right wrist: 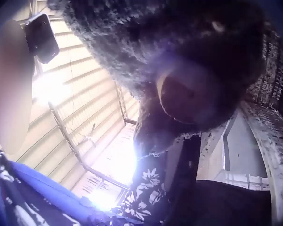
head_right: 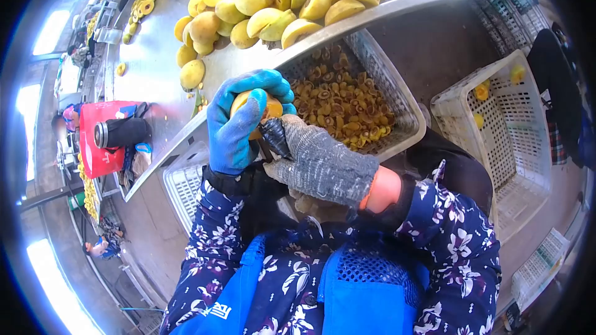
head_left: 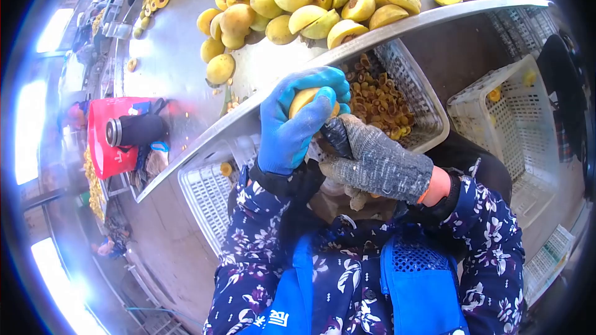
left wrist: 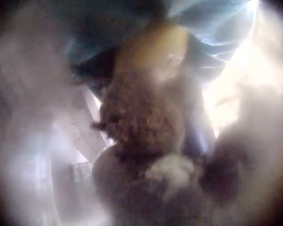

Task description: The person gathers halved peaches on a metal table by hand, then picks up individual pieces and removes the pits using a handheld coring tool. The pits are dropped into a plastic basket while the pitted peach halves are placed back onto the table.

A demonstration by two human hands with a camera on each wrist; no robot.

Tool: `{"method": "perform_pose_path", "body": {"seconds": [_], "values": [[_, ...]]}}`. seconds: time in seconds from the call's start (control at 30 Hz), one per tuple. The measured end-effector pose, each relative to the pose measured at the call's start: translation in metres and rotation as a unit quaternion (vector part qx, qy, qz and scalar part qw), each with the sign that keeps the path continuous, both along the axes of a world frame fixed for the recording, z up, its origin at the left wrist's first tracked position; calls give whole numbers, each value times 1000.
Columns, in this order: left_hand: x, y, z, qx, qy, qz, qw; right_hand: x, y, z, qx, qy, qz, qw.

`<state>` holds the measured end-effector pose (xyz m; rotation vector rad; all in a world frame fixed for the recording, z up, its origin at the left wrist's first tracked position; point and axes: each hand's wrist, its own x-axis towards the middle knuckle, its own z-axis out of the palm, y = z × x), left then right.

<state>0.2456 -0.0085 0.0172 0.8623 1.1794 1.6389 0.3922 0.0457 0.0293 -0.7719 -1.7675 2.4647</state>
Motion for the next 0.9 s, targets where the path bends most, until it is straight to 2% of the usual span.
{"method": "perform_pose_path", "body": {"seconds": [0.03, 0.07, 0.2, 0.27, 0.3, 0.37, 0.4, 0.47, 0.5, 0.53, 0.57, 0.6, 0.67, 0.7, 0.77, 0.9], "values": [[-3, -2, 2, -25, 2, -21, 999, 0, -3, -2, 25, -19, 2, 999], [-8, -2, 4, -34, 9, -60, 998, 2, -6, -3, 5, -5, -9, 1000], [-13, -1, 8, -76, 14, -117, 990, 6, -11, -10, -56, 26, -8, 998], [-12, 1, 12, -75, 37, -118, 989, 7, -8, -1, -176, 7, 20, 984], [-12, 1, 12, -76, 64, -122, 988, 5, -9, -2, -176, 4, 25, 984], [-14, 2, 10, -66, 52, -114, 990, 3, -11, -6, 7, 4, -3, 1000], [-16, 3, 11, -78, 63, -137, 985, 3, -9, -2, 9, 2, 0, 1000], [-22, 4, 12, -90, 71, -154, 981, 6, -4, 8, -125, -44, 29, 991], [-24, 5, 12, -90, 87, -183, 975, 6, -8, 2, -125, -48, 34, 990], [-25, 5, 12, -91, 102, -211, 968, 5, -15, -8, -66, -42, 18, 997], [-25, 5, 12, -91, 97, -205, 970, 6, -19, -14, -6, -36, 3, 999], [-24, 5, 12, -115, 84, -214, 966, 6, -17, -8, -5, -40, 9, 999], [-23, 4, 15, -156, 58, -225, 960, 6, -9, 8, -116, -74, 38, 990], [-24, 4, 15, -154, 56, -221, 961, 6, -8, 8, -113, -76, 42, 990], [-27, 5, 13, -138, 70, -255, 954, 9, -9, 7, -210, -61, 55, 974], [-25, 4, 16, -107, 76, -266, 955, 13, -7, 10, -258, -45, 58, 963]]}}
